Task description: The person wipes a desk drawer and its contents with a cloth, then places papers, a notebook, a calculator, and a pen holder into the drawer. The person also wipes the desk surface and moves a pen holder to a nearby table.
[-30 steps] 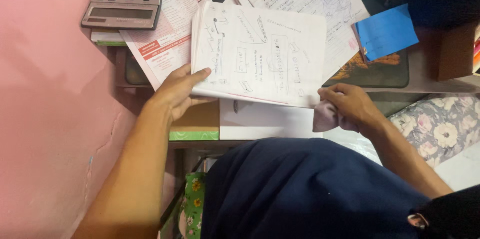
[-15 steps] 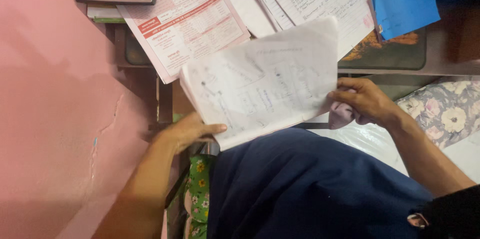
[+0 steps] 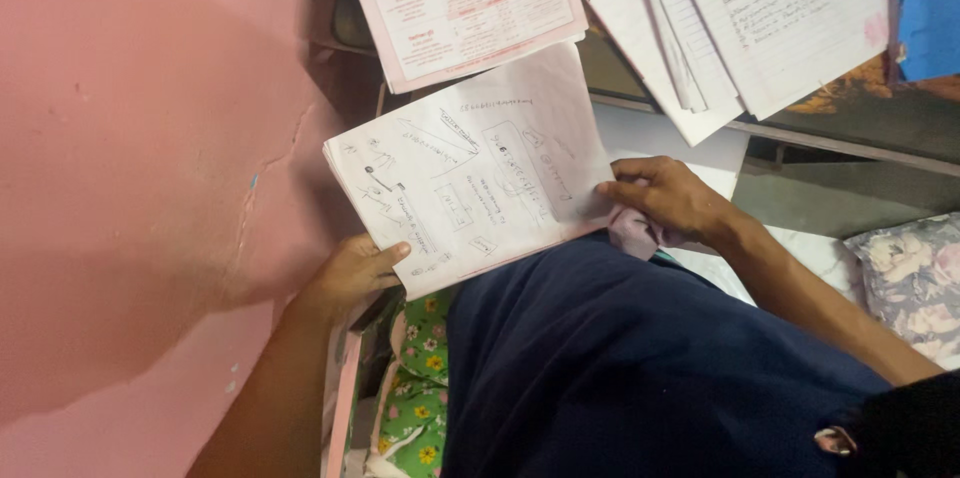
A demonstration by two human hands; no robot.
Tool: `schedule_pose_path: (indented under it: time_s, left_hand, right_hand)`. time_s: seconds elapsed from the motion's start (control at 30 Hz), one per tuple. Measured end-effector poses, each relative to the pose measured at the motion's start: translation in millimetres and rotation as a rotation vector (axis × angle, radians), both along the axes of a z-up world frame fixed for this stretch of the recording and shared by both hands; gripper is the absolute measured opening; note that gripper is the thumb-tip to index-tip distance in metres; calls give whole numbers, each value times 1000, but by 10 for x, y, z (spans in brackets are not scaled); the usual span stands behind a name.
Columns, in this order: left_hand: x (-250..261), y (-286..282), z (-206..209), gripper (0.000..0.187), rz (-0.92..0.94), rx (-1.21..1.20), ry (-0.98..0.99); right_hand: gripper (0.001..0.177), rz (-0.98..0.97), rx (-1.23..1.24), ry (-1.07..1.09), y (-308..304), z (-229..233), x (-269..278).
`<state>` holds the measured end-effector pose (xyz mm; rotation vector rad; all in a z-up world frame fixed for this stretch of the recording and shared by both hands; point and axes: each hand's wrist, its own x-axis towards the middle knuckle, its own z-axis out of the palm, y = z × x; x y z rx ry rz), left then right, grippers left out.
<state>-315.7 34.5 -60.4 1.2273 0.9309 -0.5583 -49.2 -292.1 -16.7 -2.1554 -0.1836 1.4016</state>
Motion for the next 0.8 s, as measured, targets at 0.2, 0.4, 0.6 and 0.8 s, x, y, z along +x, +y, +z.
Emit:
schedule_pose_path:
  time_s: [0.2,0.4,0.6,0.8]
  left_hand:
    - [-188,-118,139,47,24,-30,-13]
    - [-125,-168,136,64,128,94,10]
    - [287,-358,75,53,129,161,-236]
    - [1283,-711,-246,59,44,210,-331]
  right_hand:
    - [33,122,41,29,208,-275,48]
    - [30,142,10,99,102,-375,13]
    - [27,-235,22,145,-429,-294,-172]
    - [17,-661,100,45,-1098,-428,-186]
